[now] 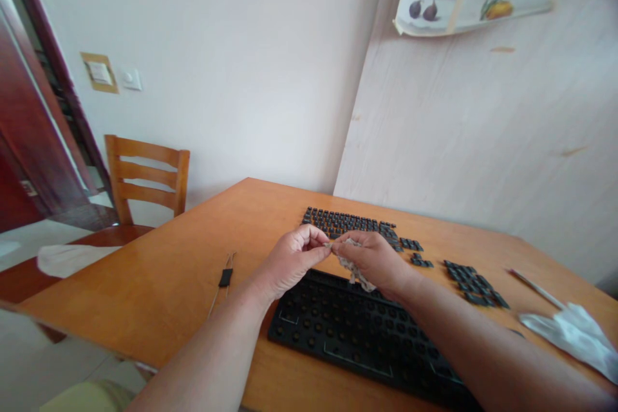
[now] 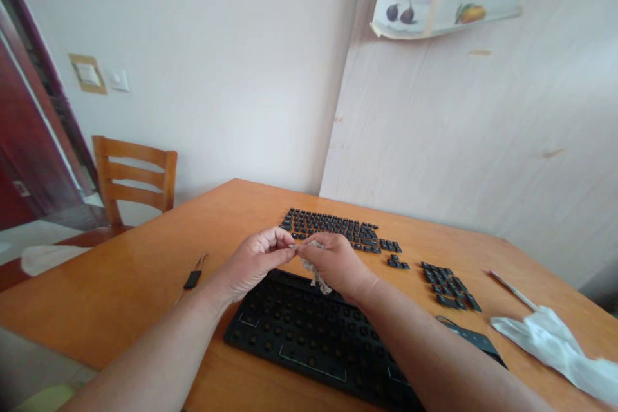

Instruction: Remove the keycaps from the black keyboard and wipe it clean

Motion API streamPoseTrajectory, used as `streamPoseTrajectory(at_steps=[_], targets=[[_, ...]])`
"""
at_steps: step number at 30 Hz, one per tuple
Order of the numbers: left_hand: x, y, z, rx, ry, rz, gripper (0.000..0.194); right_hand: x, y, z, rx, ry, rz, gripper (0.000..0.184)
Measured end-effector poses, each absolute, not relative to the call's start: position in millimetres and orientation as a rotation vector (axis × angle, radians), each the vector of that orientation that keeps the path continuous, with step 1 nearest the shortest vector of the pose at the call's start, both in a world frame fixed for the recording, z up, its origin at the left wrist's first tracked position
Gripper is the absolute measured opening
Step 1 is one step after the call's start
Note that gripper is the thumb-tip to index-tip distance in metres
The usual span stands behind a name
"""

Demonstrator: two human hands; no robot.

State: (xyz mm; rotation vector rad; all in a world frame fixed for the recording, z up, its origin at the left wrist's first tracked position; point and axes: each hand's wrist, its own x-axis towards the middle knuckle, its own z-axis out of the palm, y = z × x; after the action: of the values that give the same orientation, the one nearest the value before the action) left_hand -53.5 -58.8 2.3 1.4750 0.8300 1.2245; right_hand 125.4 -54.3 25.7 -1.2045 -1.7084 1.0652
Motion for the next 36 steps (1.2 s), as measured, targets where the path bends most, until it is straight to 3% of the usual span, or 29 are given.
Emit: streamPoseTrajectory(at_steps=[9, 19, 36], targets=[[-55, -56, -1, 1.617, 0.877, 1.222, 0.008, 125, -54, 25, -1.189, -1.511, 1.282, 0.025], [-65, -51, 1, 1.390, 1.072, 1.411, 0.009, 115, -65, 29, -1.173, -2.214, 0.646, 0.011], [-68, -41, -9, 1.237, 1.313, 1.301, 0.011, 65, -70, 35, -0.921, -2.980, -0.111, 0.022]])
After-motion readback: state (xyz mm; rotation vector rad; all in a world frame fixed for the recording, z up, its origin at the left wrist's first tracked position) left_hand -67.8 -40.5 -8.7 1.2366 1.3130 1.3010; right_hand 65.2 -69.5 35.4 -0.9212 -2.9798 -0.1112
